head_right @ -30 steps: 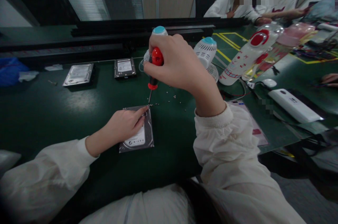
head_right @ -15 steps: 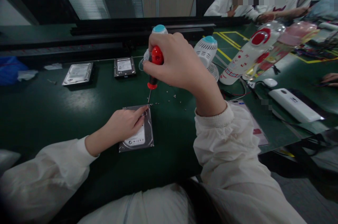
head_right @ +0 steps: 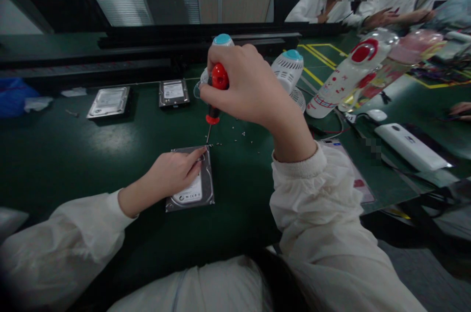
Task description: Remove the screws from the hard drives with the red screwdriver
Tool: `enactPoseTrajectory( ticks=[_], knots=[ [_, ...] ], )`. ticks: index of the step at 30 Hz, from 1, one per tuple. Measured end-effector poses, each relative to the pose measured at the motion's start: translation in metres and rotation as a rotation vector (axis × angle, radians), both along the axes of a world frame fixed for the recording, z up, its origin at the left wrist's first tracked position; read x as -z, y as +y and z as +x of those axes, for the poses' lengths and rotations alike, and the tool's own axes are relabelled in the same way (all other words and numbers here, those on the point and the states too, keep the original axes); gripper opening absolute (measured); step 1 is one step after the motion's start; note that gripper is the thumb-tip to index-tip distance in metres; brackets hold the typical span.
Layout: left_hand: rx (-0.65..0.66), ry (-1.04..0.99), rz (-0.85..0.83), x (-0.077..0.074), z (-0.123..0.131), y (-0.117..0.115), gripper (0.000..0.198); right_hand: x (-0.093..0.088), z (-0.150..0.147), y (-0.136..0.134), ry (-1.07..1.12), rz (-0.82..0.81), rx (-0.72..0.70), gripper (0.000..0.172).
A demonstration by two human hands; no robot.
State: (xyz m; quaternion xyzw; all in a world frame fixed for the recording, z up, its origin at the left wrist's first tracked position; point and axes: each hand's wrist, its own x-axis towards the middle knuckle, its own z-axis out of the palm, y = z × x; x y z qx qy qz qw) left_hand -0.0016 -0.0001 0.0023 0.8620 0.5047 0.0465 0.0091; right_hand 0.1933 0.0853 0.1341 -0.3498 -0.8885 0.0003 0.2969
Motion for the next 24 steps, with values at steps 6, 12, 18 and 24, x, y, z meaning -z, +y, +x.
enactPoseTrajectory(
  ticks=[6,12,18,24],
  knots=[
    [-0.001,0.006,-0.006,0.0011,-0.0003,0.0003,0.046,-0.0004,0.0004,0.0014,-0.001,-0.006,0.003,0.01],
    [-0.007,0.009,-0.008,-0.001,0.0006,0.0002,0.045,-0.0002,-0.0001,0.0007,0.002,0.001,0.002,0.01],
    [-0.003,0.009,-0.007,-0.0006,0.0009,0.0008,0.045,0.0007,-0.0002,0.0012,0.012,0.017,-0.009,0.009],
    [-0.004,0.013,-0.005,-0.0012,0.0011,0.0002,0.046,0.0014,-0.0001,0.0013,0.014,0.019,-0.02,0.01]
  ],
)
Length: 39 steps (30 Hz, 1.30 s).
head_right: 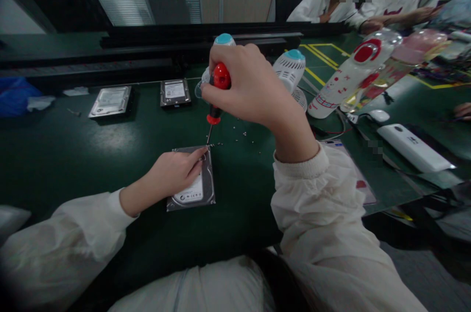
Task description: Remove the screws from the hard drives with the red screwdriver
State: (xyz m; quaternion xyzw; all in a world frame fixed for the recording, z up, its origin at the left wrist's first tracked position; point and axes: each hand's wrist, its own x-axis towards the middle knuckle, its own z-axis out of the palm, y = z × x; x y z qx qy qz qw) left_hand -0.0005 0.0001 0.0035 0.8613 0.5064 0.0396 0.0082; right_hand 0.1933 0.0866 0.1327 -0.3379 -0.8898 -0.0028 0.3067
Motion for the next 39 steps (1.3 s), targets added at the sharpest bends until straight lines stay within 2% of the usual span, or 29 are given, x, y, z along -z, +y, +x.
enactPoseTrajectory(
  ticks=[39],
  knots=[
    [-0.005,0.006,-0.008,-0.0032,0.0009,-0.0007,0.046,-0.0015,0.0019,0.0007,-0.02,-0.02,0.017,0.01]
  ],
)
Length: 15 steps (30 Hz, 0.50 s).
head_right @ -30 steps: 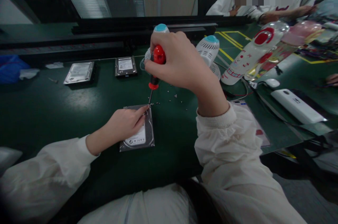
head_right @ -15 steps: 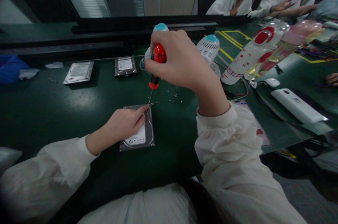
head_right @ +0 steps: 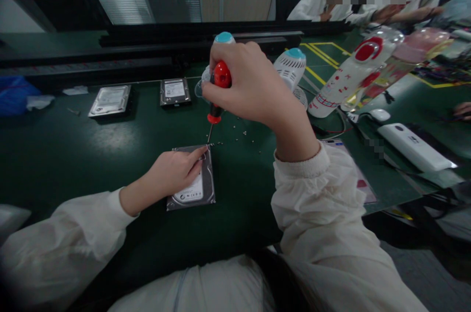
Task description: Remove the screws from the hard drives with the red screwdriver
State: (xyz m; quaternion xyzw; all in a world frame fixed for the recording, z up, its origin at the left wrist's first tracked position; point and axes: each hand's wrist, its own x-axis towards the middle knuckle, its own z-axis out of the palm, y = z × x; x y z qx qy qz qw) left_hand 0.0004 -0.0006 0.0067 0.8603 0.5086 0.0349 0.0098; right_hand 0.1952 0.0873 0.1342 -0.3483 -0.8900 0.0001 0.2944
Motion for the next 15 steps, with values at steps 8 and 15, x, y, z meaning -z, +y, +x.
enactPoseTrajectory(
  ticks=[8,15],
  knots=[
    [0.001,-0.006,-0.002,0.0021,-0.0013,0.0,0.046,-0.0002,-0.0011,-0.001,0.004,-0.007,-0.008,0.009],
    [-0.005,0.006,0.015,0.0031,-0.0001,0.0003,0.046,0.0008,-0.0019,-0.0006,0.013,-0.011,-0.017,0.008]
  ],
)
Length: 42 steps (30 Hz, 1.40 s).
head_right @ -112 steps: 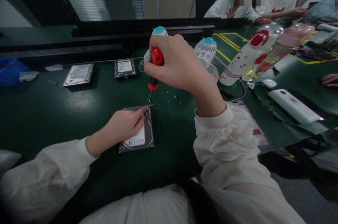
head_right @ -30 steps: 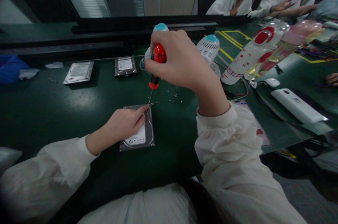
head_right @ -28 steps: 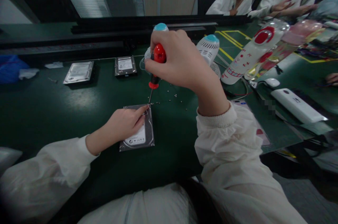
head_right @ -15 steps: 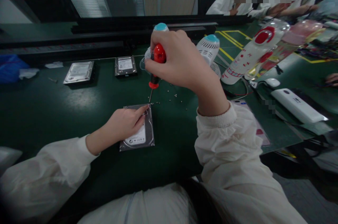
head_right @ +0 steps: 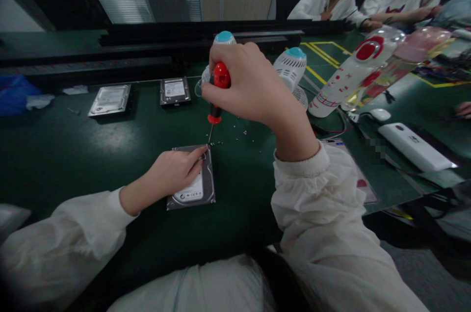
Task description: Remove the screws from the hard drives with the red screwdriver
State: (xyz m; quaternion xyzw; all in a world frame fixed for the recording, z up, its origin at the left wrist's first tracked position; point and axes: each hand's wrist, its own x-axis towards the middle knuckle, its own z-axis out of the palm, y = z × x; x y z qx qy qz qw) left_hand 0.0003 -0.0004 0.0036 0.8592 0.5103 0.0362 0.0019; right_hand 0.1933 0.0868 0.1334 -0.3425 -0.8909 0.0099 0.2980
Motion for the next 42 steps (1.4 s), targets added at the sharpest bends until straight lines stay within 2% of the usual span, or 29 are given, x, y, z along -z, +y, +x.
enactPoseTrajectory(
  ticks=[26,42],
  knots=[
    [0.011,0.008,-0.031,0.0007,-0.001,0.0017,0.05,0.0004,0.0003,0.0004,-0.018,-0.004,-0.004,0.01],
    [0.01,0.048,-0.011,-0.0031,0.0011,0.0022,0.048,0.0009,-0.0006,0.0003,-0.008,-0.043,0.052,0.012]
  ],
)
